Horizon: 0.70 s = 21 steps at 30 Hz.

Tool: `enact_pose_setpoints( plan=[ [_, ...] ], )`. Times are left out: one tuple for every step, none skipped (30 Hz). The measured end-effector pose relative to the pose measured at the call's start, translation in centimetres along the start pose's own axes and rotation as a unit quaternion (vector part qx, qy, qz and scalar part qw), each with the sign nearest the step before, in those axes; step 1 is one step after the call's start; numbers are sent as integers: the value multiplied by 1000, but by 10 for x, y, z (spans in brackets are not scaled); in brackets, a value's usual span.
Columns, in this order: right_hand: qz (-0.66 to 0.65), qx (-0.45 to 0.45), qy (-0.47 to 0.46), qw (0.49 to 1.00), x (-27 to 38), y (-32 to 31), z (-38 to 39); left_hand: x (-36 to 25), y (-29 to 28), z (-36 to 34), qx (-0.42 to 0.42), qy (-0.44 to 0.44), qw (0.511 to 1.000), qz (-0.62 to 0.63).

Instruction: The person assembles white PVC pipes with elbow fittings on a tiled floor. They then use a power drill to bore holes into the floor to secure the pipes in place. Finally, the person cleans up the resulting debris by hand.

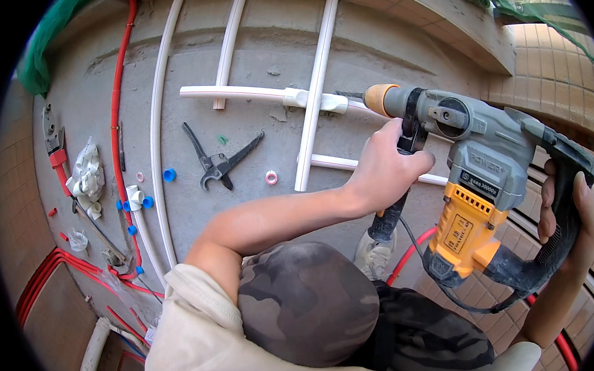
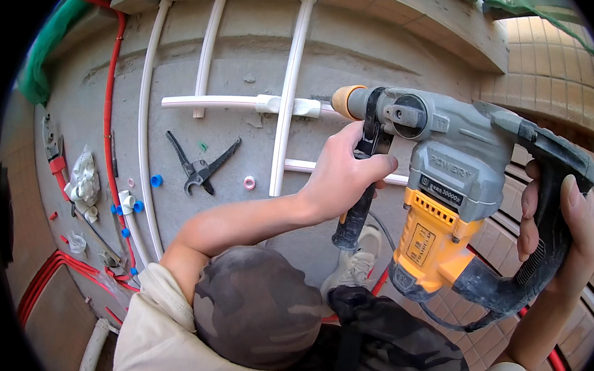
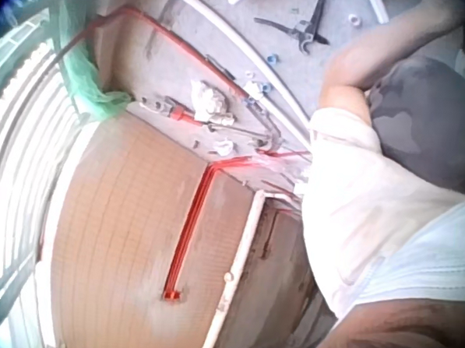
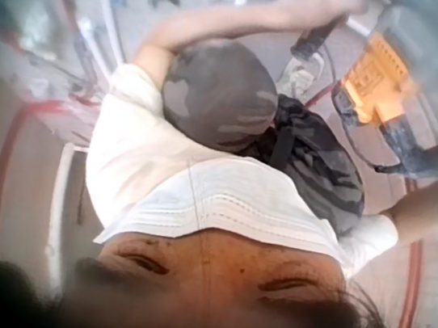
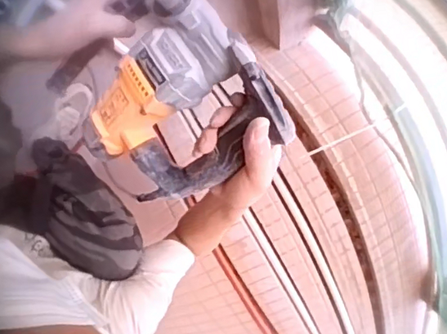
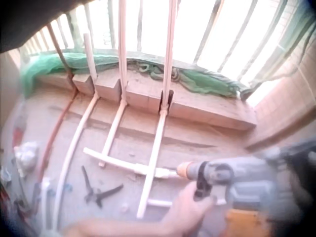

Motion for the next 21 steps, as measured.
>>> enact_pose_setpoints(
  plan=[
    [-6,9,9,1000,1,3,-5,0,-3,-2,-1,-12,1000,-2],
    [-18,11,20,1000,1,5,-10,0,-6,-4,-12,-18,1000,-21],
    [-27,11,29,999,2,6,-17,-2,-8,-5,-22,-25,999,-39],
    [-36,6,37,999,6,9,-23,-3,-11,-8,-32,-31,997,-59],
    [-50,3,51,997,11,10,-27,-9,-10,-8,-40,-46,995,-73],
    [-53,3,70,996,15,11,-34,-16,-11,-10,-46,-61,993,-88],
    [-55,3,88,995,18,12,-46,-24,-11,-15,-52,-77,990,-103],
    [-54,0,112,992,24,8,-55,-27,-12,-21,-68,-105,988,-93],
    [-90,18,147,985,27,5,-70,-31,-16,-24,-92,-133,983,-84],
    [-81,43,164,982,29,-5,-80,-37,-13,-29,-102,-179,977,-61],
    [-110,37,190,975,33,-8,-91,-45,-9,-33,-144,-241,957,-77],
    [-141,35,211,967,34,-10,-101,-54,-8,-36,-188,-297,931,-97],
    [-158,26,234,959,28,-10,-109,-56,-10,-37,-152,-351,917,-108],
    [-185,14,248,951,28,-14,-112,-60,-11,-43,-157,-358,904,-171],
    [-197,18,251,947,30,-15,-117,-56,-12,-45,-168,-366,885,-233],
    [-197,15,253,947,29,-16,-118,-59,-8,-46,-169,-374,863,-294],
    [-205,7,262,943,31,-16,-115,-76,1,-47,-167,-402,853,-287],
    [-214,0,266,940,32,-12,-114,-88,3,-46,-170,-405,848,-297],
    [-228,-9,270,935,34,-8,-109,-96,4,-43,-172,-408,843,-306],
    [-242,-15,274,930,36,-2,-105,-100,2,-40,-175,-411,837,-314],
    [-266,-27,275,924,38,3,-103,-98,-4,-40,-160,-421,835,-315]
  ],
)
Point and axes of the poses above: each hand's wrist, its own z-axis away from the middle knuckle, its own y-axis out of the palm, x = y × z, the point moved 2 cm from there along -z, towards the middle knuckle, and after that the axes turned 12 degrees about x, right-handed, at the moved point
